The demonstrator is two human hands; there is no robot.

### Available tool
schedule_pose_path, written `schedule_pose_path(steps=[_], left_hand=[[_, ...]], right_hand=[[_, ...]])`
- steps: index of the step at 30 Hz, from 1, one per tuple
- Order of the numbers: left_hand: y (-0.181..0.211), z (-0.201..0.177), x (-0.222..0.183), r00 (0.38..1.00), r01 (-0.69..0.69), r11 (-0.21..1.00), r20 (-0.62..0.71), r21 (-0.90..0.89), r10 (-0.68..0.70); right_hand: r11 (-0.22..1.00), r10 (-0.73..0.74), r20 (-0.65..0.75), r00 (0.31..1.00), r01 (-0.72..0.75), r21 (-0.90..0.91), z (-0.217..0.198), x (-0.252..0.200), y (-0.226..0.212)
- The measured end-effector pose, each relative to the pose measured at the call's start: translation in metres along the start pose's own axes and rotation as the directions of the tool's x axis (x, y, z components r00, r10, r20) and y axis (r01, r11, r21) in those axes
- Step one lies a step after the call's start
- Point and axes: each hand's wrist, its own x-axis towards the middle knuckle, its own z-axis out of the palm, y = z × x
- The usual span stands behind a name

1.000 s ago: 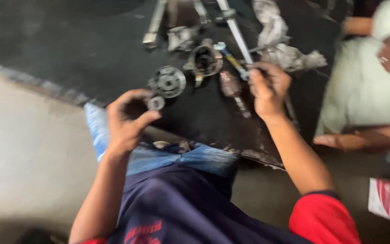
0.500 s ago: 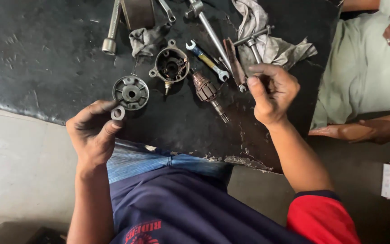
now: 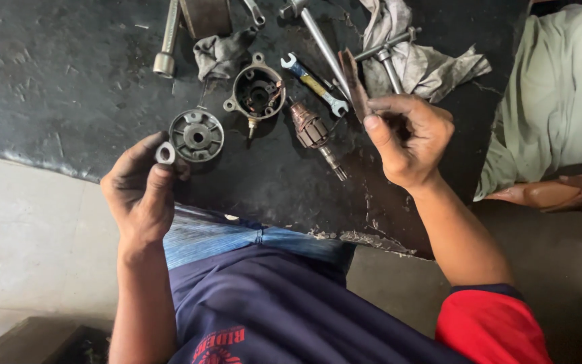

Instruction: Cleaning and reassembling internal components of a starter motor.

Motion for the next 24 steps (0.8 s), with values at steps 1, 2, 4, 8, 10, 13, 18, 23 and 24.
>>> schedule_pose_path(steps=[1, 2, 4, 8, 10, 13, 18, 23, 24], left_hand=[[-0.002, -0.001, -0.001, 1.000, -0.002, 1.000, -0.005, 0.004, 0.002], [-0.003, -0.002, -0.002, 1.000, 0.015, 0.999, -0.017, 0.029, -0.015], [-0.002, -0.005, 0.000, 0.999, 0.028, 0.998, -0.029, 0.062, -0.027], [-0.005, -0.009, -0.003, 1.000, 0.024, 0.995, -0.019, 0.098, -0.022], [-0.007, -0.012, -0.005, 0.999, 0.019, 0.997, -0.030, 0.071, -0.017], [-0.007, -0.017, -0.006, 0.999, 0.053, 0.994, 0.013, -0.099, -0.052], [-0.012, -0.024, -0.009, 0.994, 0.078, 0.987, 0.088, -0.137, -0.067], [0.002, -0.014, -0.010, 0.995, 0.078, 0.980, 0.074, -0.186, -0.065], [0.008, -0.011, -0.009, 0.992, 0.114, 0.973, 0.070, -0.199, -0.102]], right_hand=[[1.000, -0.002, 0.003, 1.000, 0.002, 0.005, 0.000, 0.000, 0.000], [0.999, -0.012, 0.013, 1.000, 0.012, -0.034, 0.001, 0.001, -0.001], [0.998, -0.026, 0.019, 0.999, 0.027, -0.063, 0.005, 0.003, -0.002], [0.968, -0.141, 0.096, 0.985, 0.157, -0.195, 0.016, 0.004, -0.005], [0.949, -0.194, 0.138, 0.971, 0.221, -0.225, 0.025, 0.005, -0.013], [0.919, -0.233, 0.221, 0.947, 0.289, -0.268, 0.047, 0.014, -0.037], [0.868, -0.328, 0.441, 0.836, 0.451, -0.209, 0.089, 0.041, -0.086], [0.833, -0.292, 0.584, 0.758, 0.501, -0.234, 0.128, 0.071, -0.101], [0.823, -0.253, 0.633, 0.731, 0.506, -0.256, 0.134, 0.075, -0.104]])
